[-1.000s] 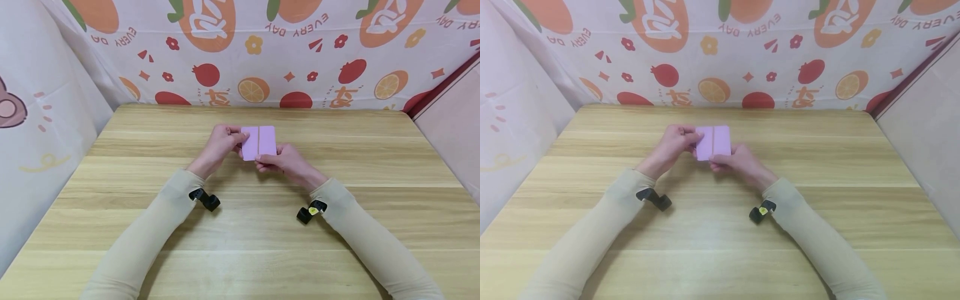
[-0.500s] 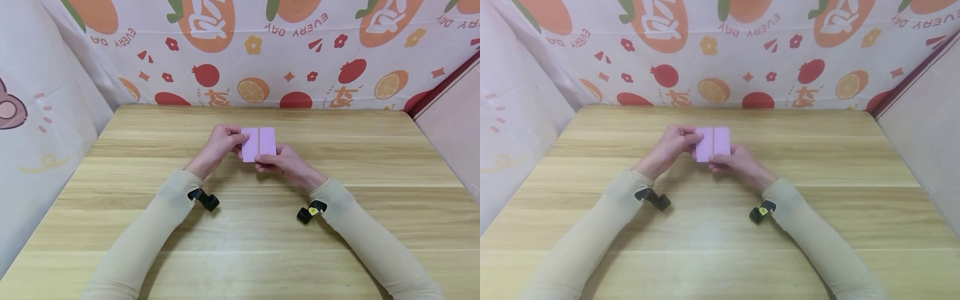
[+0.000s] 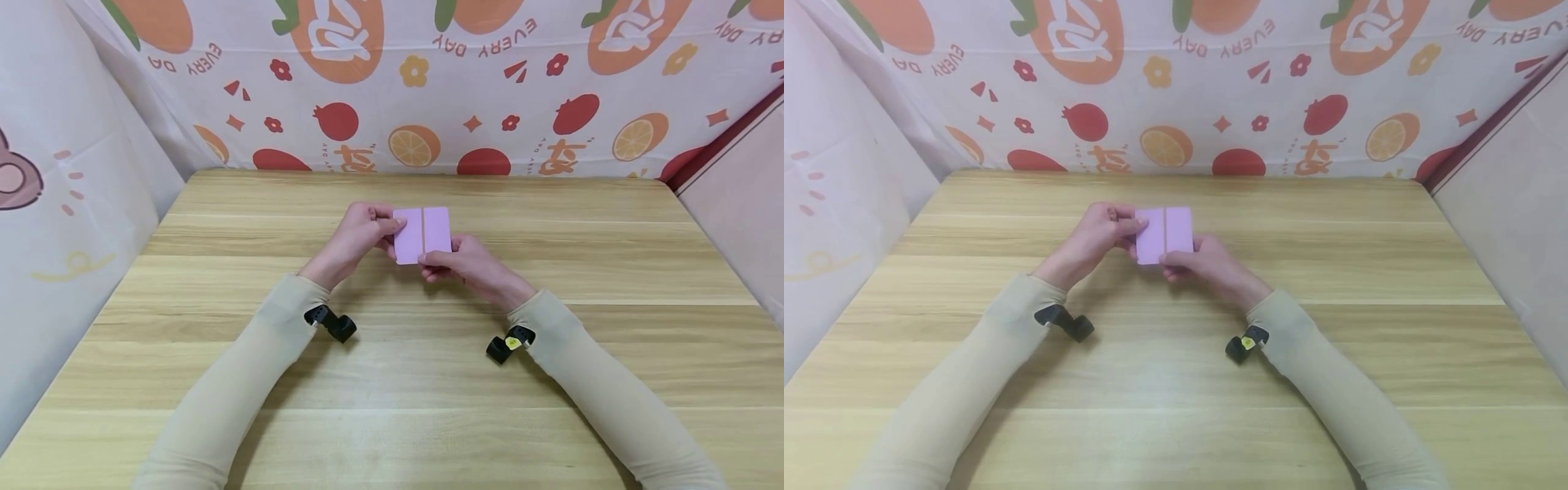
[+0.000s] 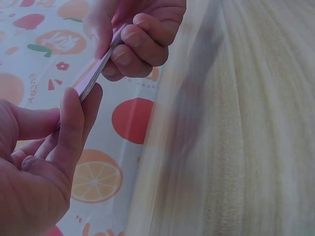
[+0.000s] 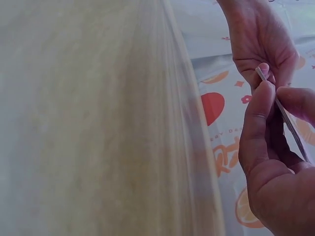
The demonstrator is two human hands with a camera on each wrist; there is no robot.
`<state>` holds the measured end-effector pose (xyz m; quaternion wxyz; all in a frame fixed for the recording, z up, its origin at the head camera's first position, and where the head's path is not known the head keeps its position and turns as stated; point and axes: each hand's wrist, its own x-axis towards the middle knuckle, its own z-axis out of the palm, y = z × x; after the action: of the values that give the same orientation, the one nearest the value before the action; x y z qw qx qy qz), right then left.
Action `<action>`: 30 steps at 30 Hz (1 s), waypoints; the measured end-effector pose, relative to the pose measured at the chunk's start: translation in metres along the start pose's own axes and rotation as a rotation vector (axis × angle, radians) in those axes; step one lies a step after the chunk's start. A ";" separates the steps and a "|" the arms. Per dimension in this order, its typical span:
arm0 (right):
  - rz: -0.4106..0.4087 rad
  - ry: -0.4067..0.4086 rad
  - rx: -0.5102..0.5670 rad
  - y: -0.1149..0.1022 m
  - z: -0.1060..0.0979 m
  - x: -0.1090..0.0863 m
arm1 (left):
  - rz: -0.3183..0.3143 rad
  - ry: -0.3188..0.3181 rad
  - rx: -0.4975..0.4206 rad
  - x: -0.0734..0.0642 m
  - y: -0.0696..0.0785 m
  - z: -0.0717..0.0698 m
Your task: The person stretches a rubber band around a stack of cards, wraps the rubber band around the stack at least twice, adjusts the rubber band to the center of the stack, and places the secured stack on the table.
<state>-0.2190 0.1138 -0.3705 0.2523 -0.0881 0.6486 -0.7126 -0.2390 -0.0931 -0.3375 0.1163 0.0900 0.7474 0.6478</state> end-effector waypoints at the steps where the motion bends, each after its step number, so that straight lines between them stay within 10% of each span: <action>1: -0.005 -0.001 -0.006 0.000 0.000 0.000 | -0.002 0.002 0.007 0.000 0.000 0.000; 21: -0.003 -0.011 0.021 -0.004 -0.005 -0.001 | -0.035 0.000 0.021 0.001 0.003 -0.006; 30: -0.197 0.199 -0.132 -0.011 -0.016 -0.002 | -0.034 -0.042 -0.019 0.001 -0.002 -0.002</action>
<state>-0.2272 0.1296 -0.3621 0.1094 -0.0967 0.7042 -0.6948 -0.2403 -0.0954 -0.3393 0.1441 0.0898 0.7400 0.6509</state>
